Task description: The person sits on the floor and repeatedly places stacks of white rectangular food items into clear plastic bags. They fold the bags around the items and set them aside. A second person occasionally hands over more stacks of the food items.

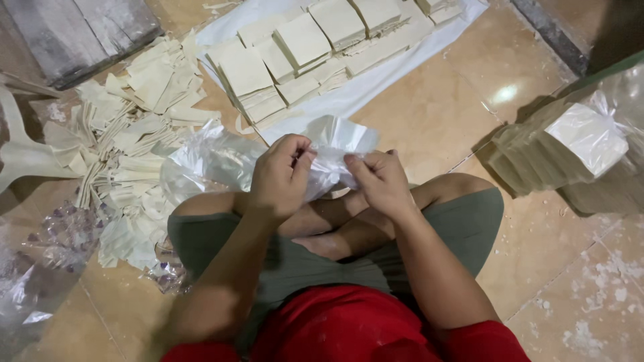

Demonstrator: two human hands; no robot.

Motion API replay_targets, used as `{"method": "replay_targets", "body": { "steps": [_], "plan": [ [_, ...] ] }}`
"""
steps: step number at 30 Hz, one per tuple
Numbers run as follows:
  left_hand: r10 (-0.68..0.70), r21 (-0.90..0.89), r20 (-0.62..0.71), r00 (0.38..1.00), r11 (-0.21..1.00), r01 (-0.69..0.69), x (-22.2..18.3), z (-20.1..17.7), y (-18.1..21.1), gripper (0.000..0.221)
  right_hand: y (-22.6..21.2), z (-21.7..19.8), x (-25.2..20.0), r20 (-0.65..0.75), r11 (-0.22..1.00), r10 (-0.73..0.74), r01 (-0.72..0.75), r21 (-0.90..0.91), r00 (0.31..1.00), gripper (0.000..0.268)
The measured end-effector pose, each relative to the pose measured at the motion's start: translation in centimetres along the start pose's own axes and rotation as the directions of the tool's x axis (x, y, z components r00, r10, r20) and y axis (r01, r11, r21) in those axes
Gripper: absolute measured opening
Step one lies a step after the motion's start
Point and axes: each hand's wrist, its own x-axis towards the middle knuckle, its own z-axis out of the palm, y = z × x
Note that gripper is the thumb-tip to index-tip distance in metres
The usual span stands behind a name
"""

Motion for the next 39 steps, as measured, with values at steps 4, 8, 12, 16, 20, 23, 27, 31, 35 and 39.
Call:
{"method": "replay_targets", "body": {
  "steps": [4, 8, 12, 16, 20, 23, 27, 31, 35, 39],
  "plan": [
    [0.029, 0.044, -0.024, 0.999, 0.999, -0.028, -0.4, 0.5, -0.2, 0.009, -1.4, -0.1, -0.4, 0.052, 0.973, -0.026, 0.037, -0.226, 0.998, 0.034],
    [0.111, 0.069, 0.016, 0.994, 0.991, -0.112, -0.4, 1.0, 0.2, 0.011, -1.2, 1.1, -0.3, 0.032, 0.996, 0.018, -0.021, 0.085, 0.999, 0.014],
    [0.129, 0.028, 0.007, 0.992, 0.991, -0.130, -0.8, 1.4, 0.1, 0.009, 3.5, 0.6, 0.6, 0.059, 0.989, 0.024, -0.033, 0.148, 0.998, 0.036],
    [0.192, 0.064, 0.063, 0.979, 0.978, -0.196, -0.5, 1.3, 0.0, 0.011, -1.3, 0.8, 0.1, 0.060, 0.996, -0.046, 0.050, -0.080, 0.997, 0.042],
    [0.239, 0.052, 0.065, 0.969, 0.969, -0.242, -0.1, 1.4, 0.3, 0.012, -4.7, 1.8, -0.2, 0.017, 0.983, 0.004, -0.007, 0.185, 1.000, 0.019],
    [0.246, 0.030, 0.057, 0.968, 0.968, -0.248, 0.0, 1.4, 0.9, 0.012, -1.9, 2.6, 0.6, 0.005, 0.906, 0.087, -0.081, 0.415, 0.996, 0.019],
    [0.186, -0.098, 0.099, 0.978, 0.979, -0.177, 0.4, 2.0, 0.5, 0.033, 3.2, 3.0, 1.1, -0.017, 0.847, 0.179, -0.146, 0.511, 0.984, 0.023],
    [0.099, -0.109, 0.113, 0.989, 0.990, -0.087, 0.7, 3.1, -1.4, 0.007, 4.7, 3.8, 1.8, -0.032, 0.836, 0.180, -0.136, 0.532, 0.983, 0.024],
    [0.063, -0.151, 0.040, 0.997, 0.987, -0.057, 1.1, 2.8, -1.0, 0.005, 3.2, 3.5, 2.0, -0.084, 0.823, 0.103, -0.037, 0.567, 0.991, 0.034],
    [0.042, -0.217, 0.030, 0.999, 0.976, -0.034, 1.0, 2.6, -1.2, 0.007, 0.9, 3.3, 1.8, -0.090, 0.836, -0.023, 0.069, 0.544, 0.996, 0.049]
  ]
}}
